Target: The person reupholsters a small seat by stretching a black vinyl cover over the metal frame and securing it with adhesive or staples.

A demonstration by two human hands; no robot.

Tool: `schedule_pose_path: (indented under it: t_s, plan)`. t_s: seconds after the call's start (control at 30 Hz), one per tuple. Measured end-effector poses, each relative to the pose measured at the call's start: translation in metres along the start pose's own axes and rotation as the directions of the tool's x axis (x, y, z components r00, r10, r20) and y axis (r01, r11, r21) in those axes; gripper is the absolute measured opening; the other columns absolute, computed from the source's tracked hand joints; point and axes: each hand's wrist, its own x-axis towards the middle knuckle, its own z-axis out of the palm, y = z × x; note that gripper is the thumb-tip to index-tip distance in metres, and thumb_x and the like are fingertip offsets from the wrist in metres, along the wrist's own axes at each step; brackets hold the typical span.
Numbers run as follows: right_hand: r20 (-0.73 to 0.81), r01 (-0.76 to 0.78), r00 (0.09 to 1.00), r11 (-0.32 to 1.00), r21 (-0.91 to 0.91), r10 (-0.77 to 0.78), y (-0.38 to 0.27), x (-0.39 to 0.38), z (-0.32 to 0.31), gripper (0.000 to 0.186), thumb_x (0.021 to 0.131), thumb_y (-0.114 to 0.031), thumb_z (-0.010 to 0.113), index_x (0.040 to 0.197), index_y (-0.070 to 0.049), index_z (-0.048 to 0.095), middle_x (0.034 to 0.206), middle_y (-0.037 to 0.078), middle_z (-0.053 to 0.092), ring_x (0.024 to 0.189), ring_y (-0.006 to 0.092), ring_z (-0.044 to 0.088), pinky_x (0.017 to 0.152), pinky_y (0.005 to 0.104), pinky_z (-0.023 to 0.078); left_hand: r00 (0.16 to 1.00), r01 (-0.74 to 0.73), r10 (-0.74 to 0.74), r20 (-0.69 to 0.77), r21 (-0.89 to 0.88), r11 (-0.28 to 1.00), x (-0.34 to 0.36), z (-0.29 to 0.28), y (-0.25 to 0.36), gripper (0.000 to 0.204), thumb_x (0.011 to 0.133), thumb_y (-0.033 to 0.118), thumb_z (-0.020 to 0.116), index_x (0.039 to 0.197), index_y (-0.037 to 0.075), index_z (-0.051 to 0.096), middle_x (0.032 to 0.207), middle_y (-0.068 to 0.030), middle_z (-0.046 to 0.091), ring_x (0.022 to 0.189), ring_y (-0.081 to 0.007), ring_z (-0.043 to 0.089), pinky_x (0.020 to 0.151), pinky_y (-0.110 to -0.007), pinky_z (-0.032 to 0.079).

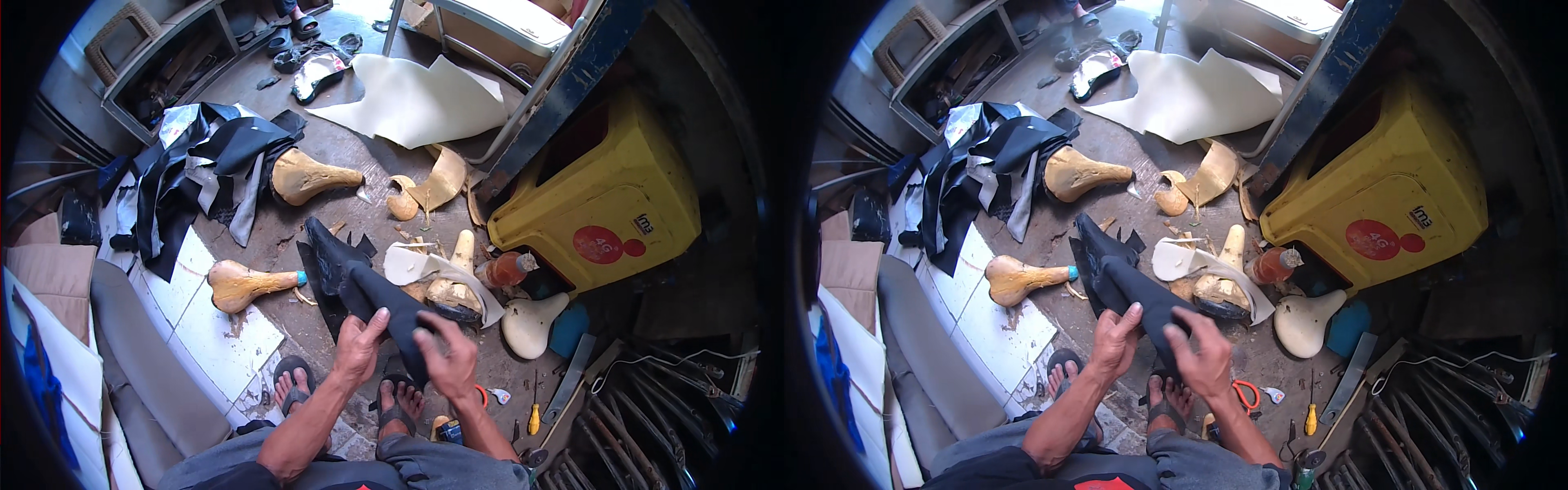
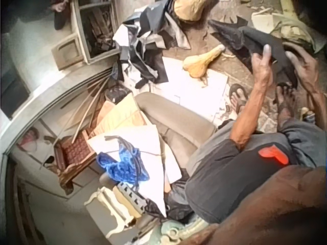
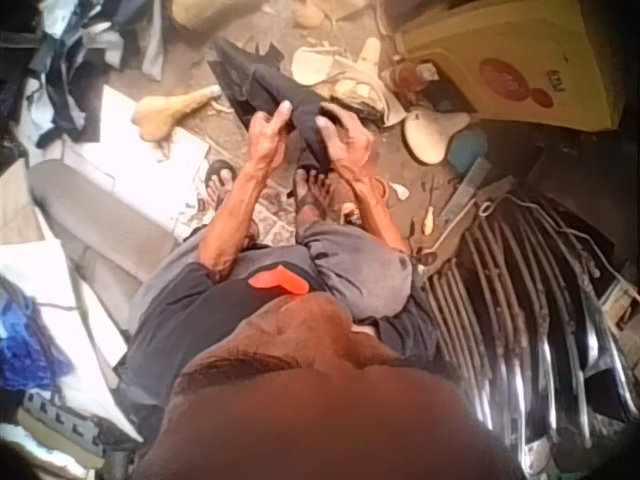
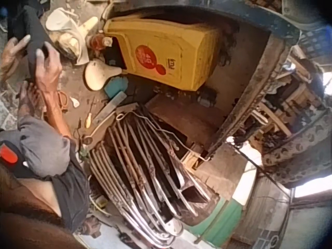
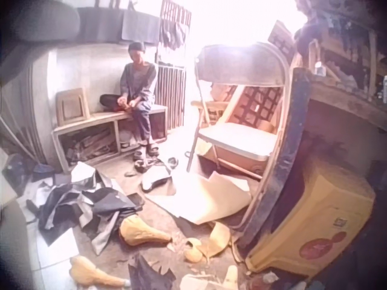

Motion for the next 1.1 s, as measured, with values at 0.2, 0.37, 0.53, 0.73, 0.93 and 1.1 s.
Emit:
schedule_pose_path:
  t_s: [0.2, 0.37, 0.53, 0.73, 0.93, 1.1]
  plan:
    - [0.247, -0.259, 0.948, 0.938, 0.231, 0.201, 0.034, 0.039, -0.026, 0.075, 0.092, -0.049, 0.073, 0.147, -0.003, 0.054, 0.145, 0.024, 0.058, 0.138, 0.0326, 0.053, 0.116, 0.0417, 0.038, 0.966, 0.064, -0.033, 0.255, -0.113, 0.992, -0.003, -0.007, 0.009, 0.049, 0.101, 0.014, 0.065, 0.145, -0.001, 0.050, 0.143, -0.0121, 0.059, 0.135, -0.0249, 0.054, 0.117, -0.044, 0.038]
    - [0.509, -0.445, 0.814, 0.863, 0.241, 0.278, 0.038, 0.048, -0.040, 0.085, 0.084, -0.038, 0.082, 0.150, 0.003, 0.048, 0.146, 0.019, 0.057, 0.136, 0.0260, 0.053, 0.117, 0.0363, 0.036, 0.911, 0.146, -0.131, 0.391, -0.010, 0.989, -0.002, -0.035, 0.002, 0.056, 0.096, 0.006, 0.069, 0.149, 0.005, 0.049, 0.147, -0.0083, 0.056, 0.140, -0.0247, 0.049, 0.119, -0.043, 0.036]
    - [0.622, -0.616, 0.712, 0.715, 0.330, 0.326, 0.056, 0.040, -0.034, 0.083, 0.075, -0.034, 0.090, 0.145, -0.003, 0.057, 0.129, 0.012, 0.068, 0.118, 0.0213, 0.062, 0.106, 0.0328, 0.046, 0.879, 0.252, -0.300, 0.372, 0.173, 0.952, 0.007, -0.083, -0.015, 0.066, 0.090, 0.001, 0.076, 0.149, 0.003, 0.049, 0.150, -0.0086, 0.054, 0.140, -0.0232, 0.048, 0.120, -0.040, 0.035]
    - [0.644, -0.573, 0.647, 0.818, 0.057, 0.408, 0.106, -0.001, -0.014, 0.062, 0.075, -0.031, 0.090, 0.128, -0.005, 0.070, 0.111, 0.010, 0.075, 0.102, 0.0197, 0.069, 0.094, 0.0332, 0.052, 0.841, 0.180, -0.439, 0.317, 0.602, 0.778, 0.013, -0.109, 0.009, 0.089, 0.083, 0.022, 0.087, 0.157, 0.005, 0.039, 0.151, -0.0143, 0.051, 0.139, -0.0237, 0.050, 0.121, -0.039, 0.033]
    - [0.707, -0.455, 0.638, 0.890, 0.028, 0.304, 0.119, -0.013, 0.001, 0.069, 0.076, -0.031, 0.090, 0.134, -0.005, 0.065, 0.124, 0.014, 0.071, 0.114, 0.0241, 0.066, 0.099, 0.0366, 0.050, 0.657, -0.103, -0.722, 0.216, 0.975, 0.197, 0.039, -0.060, -0.017, 0.083, 0.085, 0.045, 0.081, 0.149, 0.003, 0.051, 0.134, -0.0219, 0.065, 0.126, -0.0344, 0.062, 0.108, -0.041, 0.047]
    - [0.510, -0.176, 0.823, 0.966, -0.189, 0.249, 0.119, -0.011, 0.002, 0.077, 0.075, -0.032, 0.089, 0.137, -0.003, 0.055, 0.120, 0.024, 0.069, 0.114, 0.0387, 0.067, 0.097, 0.0444, 0.052, 0.831, -0.045, -0.522, 0.191, 0.959, 0.279, 0.044, -0.058, -0.043, 0.060, 0.075, 0.031, 0.087, 0.120, -0.002, 0.065, 0.120, -0.0252, 0.069, 0.113, -0.0378, 0.067, 0.094, -0.044, 0.052]
